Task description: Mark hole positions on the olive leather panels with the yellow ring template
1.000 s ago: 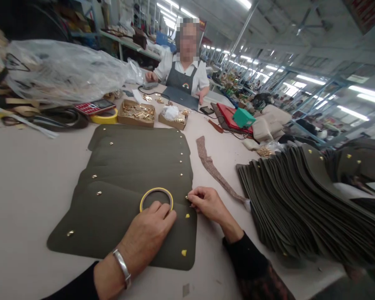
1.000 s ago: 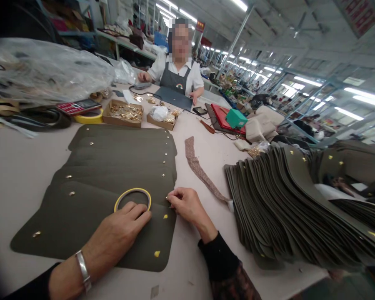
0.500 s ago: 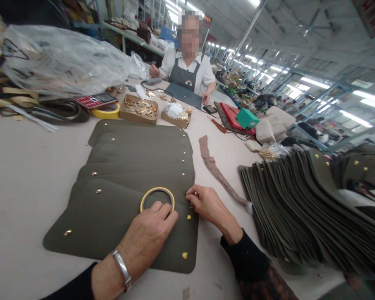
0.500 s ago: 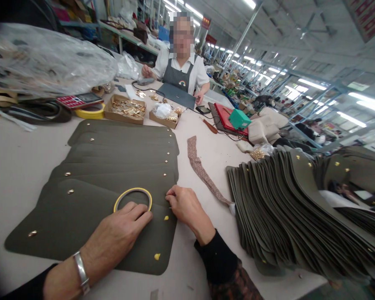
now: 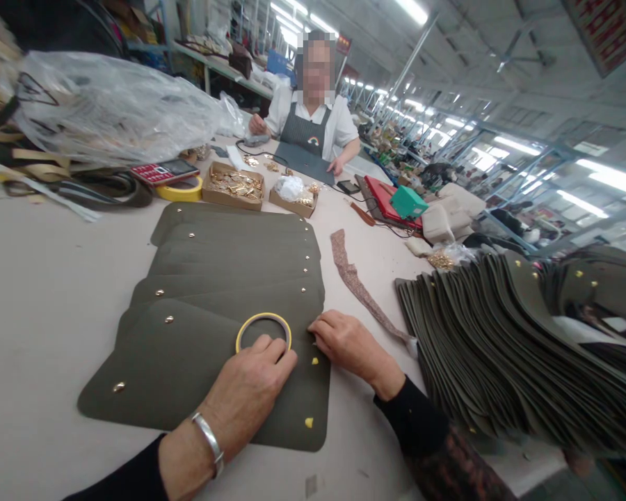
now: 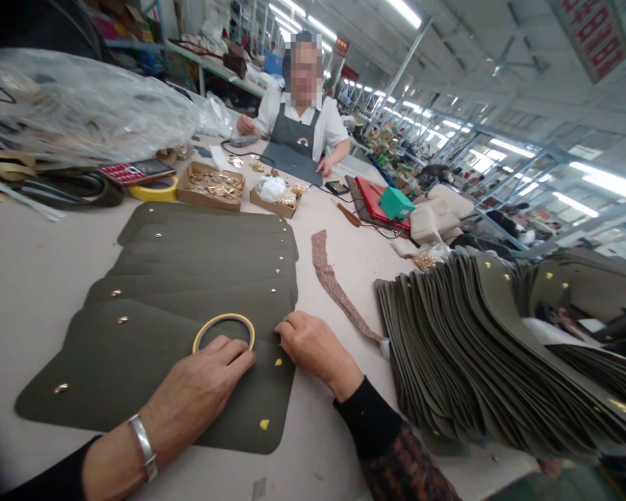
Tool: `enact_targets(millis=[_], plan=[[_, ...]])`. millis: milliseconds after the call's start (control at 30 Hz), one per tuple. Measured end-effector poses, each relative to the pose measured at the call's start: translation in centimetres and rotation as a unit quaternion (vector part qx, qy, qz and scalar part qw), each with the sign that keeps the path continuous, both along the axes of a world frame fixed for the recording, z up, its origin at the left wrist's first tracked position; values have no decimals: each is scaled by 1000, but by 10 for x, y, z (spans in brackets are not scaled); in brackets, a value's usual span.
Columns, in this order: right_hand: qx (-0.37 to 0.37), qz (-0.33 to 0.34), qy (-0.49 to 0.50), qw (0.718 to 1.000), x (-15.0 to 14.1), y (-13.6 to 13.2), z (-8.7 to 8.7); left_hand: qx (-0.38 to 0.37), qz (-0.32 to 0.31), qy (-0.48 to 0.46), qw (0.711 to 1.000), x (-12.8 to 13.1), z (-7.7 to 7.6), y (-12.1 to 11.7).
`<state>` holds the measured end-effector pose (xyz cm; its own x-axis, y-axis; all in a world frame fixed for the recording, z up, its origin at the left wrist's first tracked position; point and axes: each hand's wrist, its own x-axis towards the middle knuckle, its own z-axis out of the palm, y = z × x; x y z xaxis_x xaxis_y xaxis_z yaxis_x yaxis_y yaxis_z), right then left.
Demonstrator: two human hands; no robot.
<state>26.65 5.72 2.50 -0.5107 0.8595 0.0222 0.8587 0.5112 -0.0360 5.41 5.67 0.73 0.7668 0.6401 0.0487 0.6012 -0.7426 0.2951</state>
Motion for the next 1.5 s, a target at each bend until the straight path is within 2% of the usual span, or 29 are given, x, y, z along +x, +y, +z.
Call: enact_targets(millis=[100, 200, 300, 400, 500, 567, 633, 733, 833, 900, 1000, 1100, 1400, 1500], plan=[[-45, -23, -41, 998, -8, 8, 5, 3, -4, -7, 1000, -1, -1, 1], [-105, -102, -30, 989, -16, 20, 11, 20, -4, -26, 999, -6, -4, 7], [-137, -165, -5, 977, -21, 29, 14, 71, 34, -44, 996, -11, -5, 17], [-143, -179, 18, 973, -23, 30, 16, 117, 71, -36, 990, -15, -3, 25], [-156, -178, 46, 971, -22, 19, 18, 126, 62, -24, 990, -17, -1, 25], [-175, -167, 66, 968, -20, 7, 20, 118, 48, -59, 990, -21, -1, 22], [-182, -153, 100, 966, -19, -7, 22, 102, 33, -137, 985, -24, 0, 18], [-109, -171, 219, 954, -20, -25, 25, 68, 24, -240, 968, -27, 8, 9], [-21, -176, 361, 915, -26, -39, 26, 31, 27, -248, 968, -25, 20, 1], [6, -135, 405, 904, -33, -45, 27, 19, 31, -240, 970, -22, 25, -4], [34, -68, 400, 913, -41, -51, 28, 33, 36, -231, 972, -19, 26, -8], [63, -34, 379, 923, -46, -53, 27, 54, 43, -220, 973, -18, 24, -11], [124, -28, 327, 937, -48, -54, 13, 116, 16, -199, 973, -14, 22, -15], [130, -34, 303, 943, -48, -52, 11, 108, 27, -187, 976, -14, 22, -15]])
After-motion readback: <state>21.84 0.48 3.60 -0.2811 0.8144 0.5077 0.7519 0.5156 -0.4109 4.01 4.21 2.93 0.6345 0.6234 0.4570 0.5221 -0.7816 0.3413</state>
